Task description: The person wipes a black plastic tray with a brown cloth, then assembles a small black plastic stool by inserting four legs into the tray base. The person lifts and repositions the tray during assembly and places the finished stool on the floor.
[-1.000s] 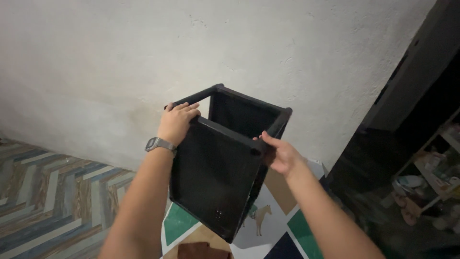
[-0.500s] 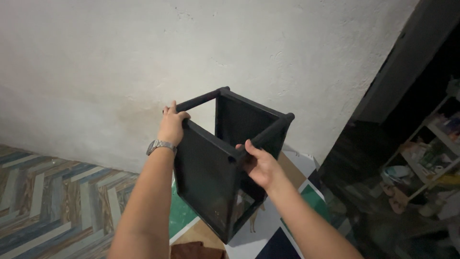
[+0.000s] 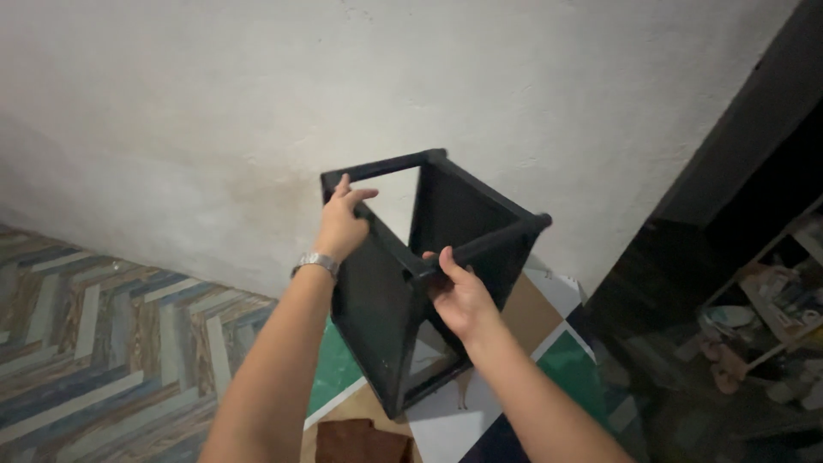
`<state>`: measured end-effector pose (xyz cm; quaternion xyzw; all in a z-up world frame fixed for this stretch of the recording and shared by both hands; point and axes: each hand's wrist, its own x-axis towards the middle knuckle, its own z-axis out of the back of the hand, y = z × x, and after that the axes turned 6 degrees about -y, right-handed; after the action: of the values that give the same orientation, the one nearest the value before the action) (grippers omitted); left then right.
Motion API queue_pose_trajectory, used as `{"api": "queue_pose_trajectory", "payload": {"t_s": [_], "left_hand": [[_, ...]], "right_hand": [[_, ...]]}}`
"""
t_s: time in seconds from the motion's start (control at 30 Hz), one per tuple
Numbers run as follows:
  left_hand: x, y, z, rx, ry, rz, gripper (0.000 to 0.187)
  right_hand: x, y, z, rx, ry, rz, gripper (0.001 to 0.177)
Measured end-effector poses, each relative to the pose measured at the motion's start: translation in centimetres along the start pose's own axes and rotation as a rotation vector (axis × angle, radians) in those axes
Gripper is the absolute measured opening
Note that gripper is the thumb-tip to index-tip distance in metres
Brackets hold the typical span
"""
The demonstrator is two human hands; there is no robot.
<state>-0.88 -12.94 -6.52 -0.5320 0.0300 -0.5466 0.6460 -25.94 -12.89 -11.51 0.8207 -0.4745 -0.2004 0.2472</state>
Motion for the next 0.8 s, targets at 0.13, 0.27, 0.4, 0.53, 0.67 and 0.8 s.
{"api": "queue_pose_trajectory", "payload": {"t_s": [0.13, 0.27, 0.4, 0.53, 0.67, 0.8], "left_hand": [[-1.9, -2.6, 0.9, -0.362, 0.071, 0.021, 0.04], [-4.7, -5.0, 4.2, -0.106, 0.378, -0.137, 0.056], [-6.0, -6.0, 5.3, 0.228, 0.462, -0.378, 0.076], [-6.7, -4.8, 4.8, 0.258, 0.389, -0.391, 0.073], [-7.2, -3.4, 5.2, 0.208, 0.412, -0.358, 0.066], [-8.3, -3.6, 5.5, 0.131, 0.374, -0.311, 0.066]], "right_hand": [[0.6, -1.6, -0.8, -0.013, -0.032, 0.039, 0.038], [0.8, -2.9, -2.0, -0.073, -0.065, 0.034, 0.045], [1.3, -4.5, -3.0, -0.123, -0.013, 0.023, 0.046], [1.4, -4.4, -3.3, -0.186, 0.028, -0.019, 0.043], [-0.4, -2.4, -3.1, -0.54, 0.027, -0.198, 0.045], [-2.0, 1.2, -4.4, -1.097, -0.126, -0.263, 0.05]]}}
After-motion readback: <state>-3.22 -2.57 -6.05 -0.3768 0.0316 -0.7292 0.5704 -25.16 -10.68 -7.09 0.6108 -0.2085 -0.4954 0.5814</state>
